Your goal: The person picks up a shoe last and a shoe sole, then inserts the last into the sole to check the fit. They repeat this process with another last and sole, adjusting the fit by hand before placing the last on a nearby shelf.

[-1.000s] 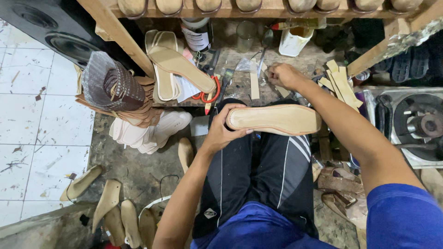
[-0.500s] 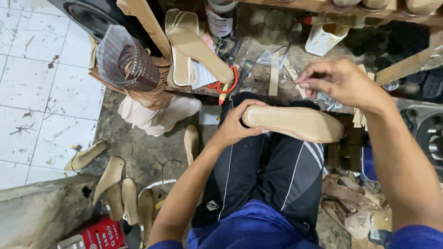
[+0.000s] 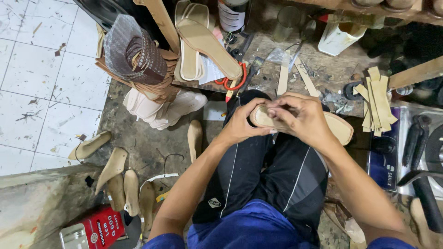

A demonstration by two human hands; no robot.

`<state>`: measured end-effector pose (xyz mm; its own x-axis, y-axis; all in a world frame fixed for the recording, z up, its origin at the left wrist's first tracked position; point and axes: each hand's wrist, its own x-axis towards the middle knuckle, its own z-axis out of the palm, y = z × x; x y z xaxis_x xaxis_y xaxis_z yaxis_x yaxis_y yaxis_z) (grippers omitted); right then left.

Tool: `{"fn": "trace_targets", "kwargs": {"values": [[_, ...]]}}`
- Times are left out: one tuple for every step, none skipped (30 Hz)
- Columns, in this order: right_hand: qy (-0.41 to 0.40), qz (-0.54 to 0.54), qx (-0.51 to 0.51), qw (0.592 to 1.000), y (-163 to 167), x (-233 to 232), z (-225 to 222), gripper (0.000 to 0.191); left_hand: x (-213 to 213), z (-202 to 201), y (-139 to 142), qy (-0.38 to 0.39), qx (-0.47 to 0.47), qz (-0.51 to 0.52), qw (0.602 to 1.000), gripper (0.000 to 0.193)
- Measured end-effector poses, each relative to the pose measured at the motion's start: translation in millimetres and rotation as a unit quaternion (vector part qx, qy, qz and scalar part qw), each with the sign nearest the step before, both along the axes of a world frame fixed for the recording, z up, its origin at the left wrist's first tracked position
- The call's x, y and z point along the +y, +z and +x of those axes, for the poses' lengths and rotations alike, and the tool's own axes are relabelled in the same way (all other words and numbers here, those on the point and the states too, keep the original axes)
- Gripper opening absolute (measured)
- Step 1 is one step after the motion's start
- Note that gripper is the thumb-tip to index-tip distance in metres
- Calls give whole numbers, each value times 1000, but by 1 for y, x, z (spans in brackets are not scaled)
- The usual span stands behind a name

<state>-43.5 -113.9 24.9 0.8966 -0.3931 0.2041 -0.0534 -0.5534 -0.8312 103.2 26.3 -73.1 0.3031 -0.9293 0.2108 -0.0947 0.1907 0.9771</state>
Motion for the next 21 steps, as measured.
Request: {"fn": "trace_targets", "kwargs": {"values": [[9,-45,-11,999,-2,1,3,12,0,0,0,3,-9,-4,1000,68],[11,-42,-2,999,-3,1,5,12,0,0,0,5,-17,-9,1000,67],[13,-39,7,999,-2,1,7,11,0,0,0,8,-25,-13,1000,67],[15,-36,16,999,-2,2,9,11,0,0,0,8,-26,-9,1000,67],[20,-57,16,998,-1,2,10,10,0,0,-1,9,-26,-6,1000,66],[26,-78,17,996,-1,3,11,10,0,0,-1,9,-27,-2,1000,66],[31,-99,17,994,0,5,12,10,0,-1,-2,12,-31,-10,999,67],[29,-106,21,994,1,6,12,11,0,-1,-2,15,-36,-18,999,68],[27,-111,25,993,1,7,13,11,-1,-1,-3,17,-41,-25,999,68],[25,-116,28,992,2,9,13,12,-1,-1,-4,19,-41,-20,999,68],[22,-118,28,992,3,10,13,12,-1,-1,-4,22,-42,-14,999,68],[20,-120,27,992,4,10,14,11,-1,-2,-5,25,-42,-8,999,67],[18,-122,26,992,5,11,14,11,0,-2,-5,23,-34,-3,999,67],[13,-122,37,992,6,11,14,11,0,-3,-5,22,-26,1,999,67],[9,-121,47,991,7,11,14,12,0,-3,-5,20,-19,6,1000,67],[5,-120,58,991,8,12,13,12,0,-3,-6,21,-22,4,1000,67],[6,-124,52,991,8,12,13,11,0,-3,-6,22,-25,2,999,67],[7,-127,46,991,9,12,13,11,0,-3,-6,23,-27,0,999,67],[8,-131,40,991,9,12,13,11,0,-3,-7,22,-25,-8,999,67],[9,-129,39,991,9,12,13,11,-1,-3,-7,21,-23,-15,999,66],[10,-127,38,991,9,12,13,11,-1,-3,-8,18,-21,-22,999,66]]}}
